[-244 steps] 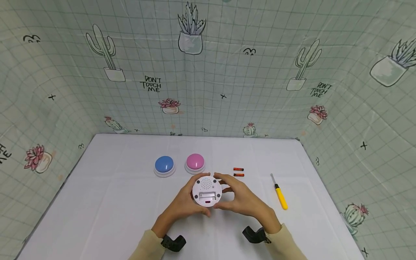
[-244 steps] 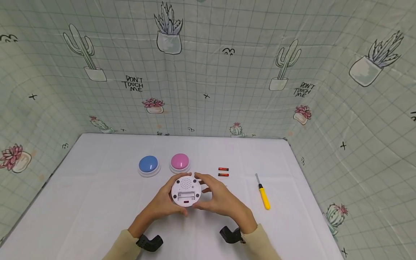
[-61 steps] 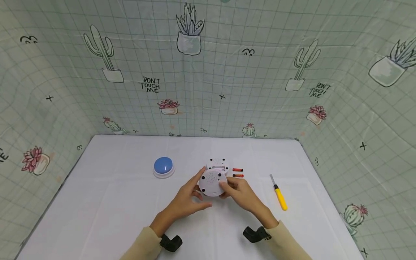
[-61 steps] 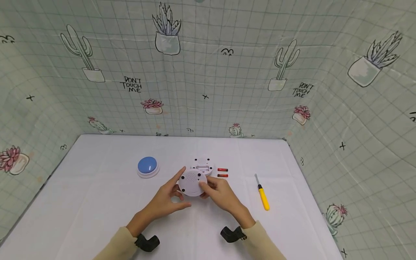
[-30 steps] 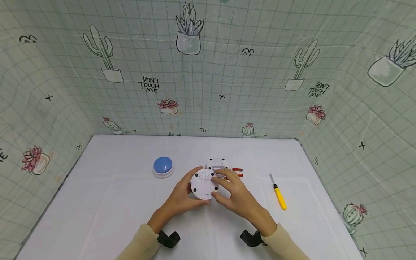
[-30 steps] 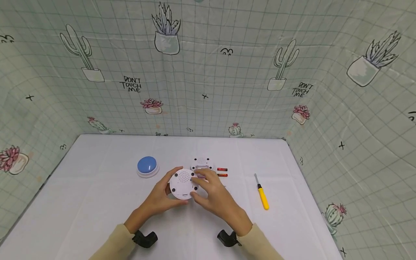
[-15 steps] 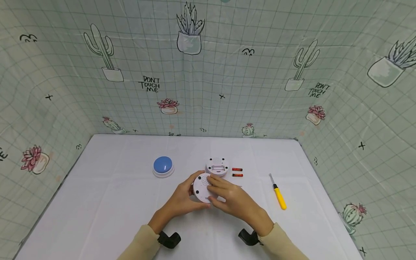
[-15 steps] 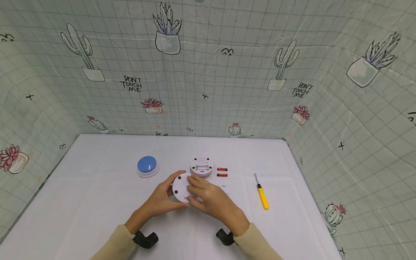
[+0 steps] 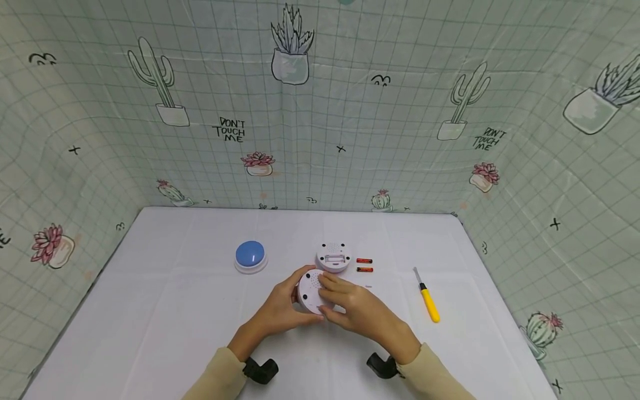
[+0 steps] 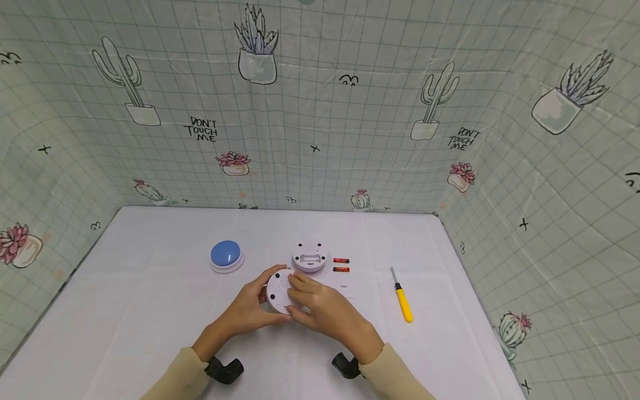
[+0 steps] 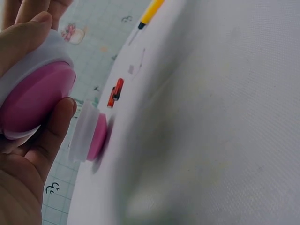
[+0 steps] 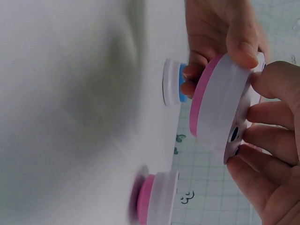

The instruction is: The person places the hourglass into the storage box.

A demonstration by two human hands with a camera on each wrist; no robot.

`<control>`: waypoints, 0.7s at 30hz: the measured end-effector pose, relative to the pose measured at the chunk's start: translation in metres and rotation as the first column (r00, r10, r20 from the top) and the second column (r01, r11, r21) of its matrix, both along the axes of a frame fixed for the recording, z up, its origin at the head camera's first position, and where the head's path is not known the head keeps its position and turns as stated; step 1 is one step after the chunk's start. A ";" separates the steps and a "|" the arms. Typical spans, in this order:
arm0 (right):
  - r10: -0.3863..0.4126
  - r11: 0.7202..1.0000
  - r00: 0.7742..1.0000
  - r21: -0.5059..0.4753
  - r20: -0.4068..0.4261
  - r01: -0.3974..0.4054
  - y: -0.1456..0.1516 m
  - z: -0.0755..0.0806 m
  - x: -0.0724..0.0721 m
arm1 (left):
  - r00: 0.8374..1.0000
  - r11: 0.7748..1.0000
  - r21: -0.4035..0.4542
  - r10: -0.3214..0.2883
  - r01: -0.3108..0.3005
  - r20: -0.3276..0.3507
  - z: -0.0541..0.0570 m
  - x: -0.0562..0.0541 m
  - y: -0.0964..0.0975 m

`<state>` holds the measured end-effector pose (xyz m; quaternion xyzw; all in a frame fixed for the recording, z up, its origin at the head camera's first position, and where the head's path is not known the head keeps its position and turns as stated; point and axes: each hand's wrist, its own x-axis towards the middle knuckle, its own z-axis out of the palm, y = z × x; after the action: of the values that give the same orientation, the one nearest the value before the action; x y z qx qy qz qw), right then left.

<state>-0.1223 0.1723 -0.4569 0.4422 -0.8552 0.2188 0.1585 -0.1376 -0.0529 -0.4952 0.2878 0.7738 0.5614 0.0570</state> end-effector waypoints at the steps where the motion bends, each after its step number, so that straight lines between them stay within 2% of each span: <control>1: -0.001 1.000 1.000 0.005 -0.002 0.001 -0.001 0.000 0.000 | 1.000 1.000 0.000 0.005 -0.005 0.001 0.000 0.000 0.000; 10: 0.034 0.998 0.999 0.049 -0.034 -0.032 -0.005 -0.002 -0.001 | 1.000 1.000 0.005 0.013 -0.013 0.005 -0.002 0.000 0.000; 15: 0.056 0.995 0.989 0.089 -0.135 -0.044 -0.008 -0.006 -0.003 | 1.000 0.999 0.034 0.004 -0.005 0.018 -0.004 -0.001 -0.001; 21: 0.051 0.990 0.959 0.137 -0.280 -0.013 -0.012 -0.003 -0.006 | 1.000 0.999 0.044 0.016 -0.017 0.022 -0.002 -0.003 -0.003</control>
<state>-0.1278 0.1602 -0.4602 0.4924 -0.8293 0.0979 0.2454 -0.1410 -0.0556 -0.4969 0.2765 0.7630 0.5817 0.0544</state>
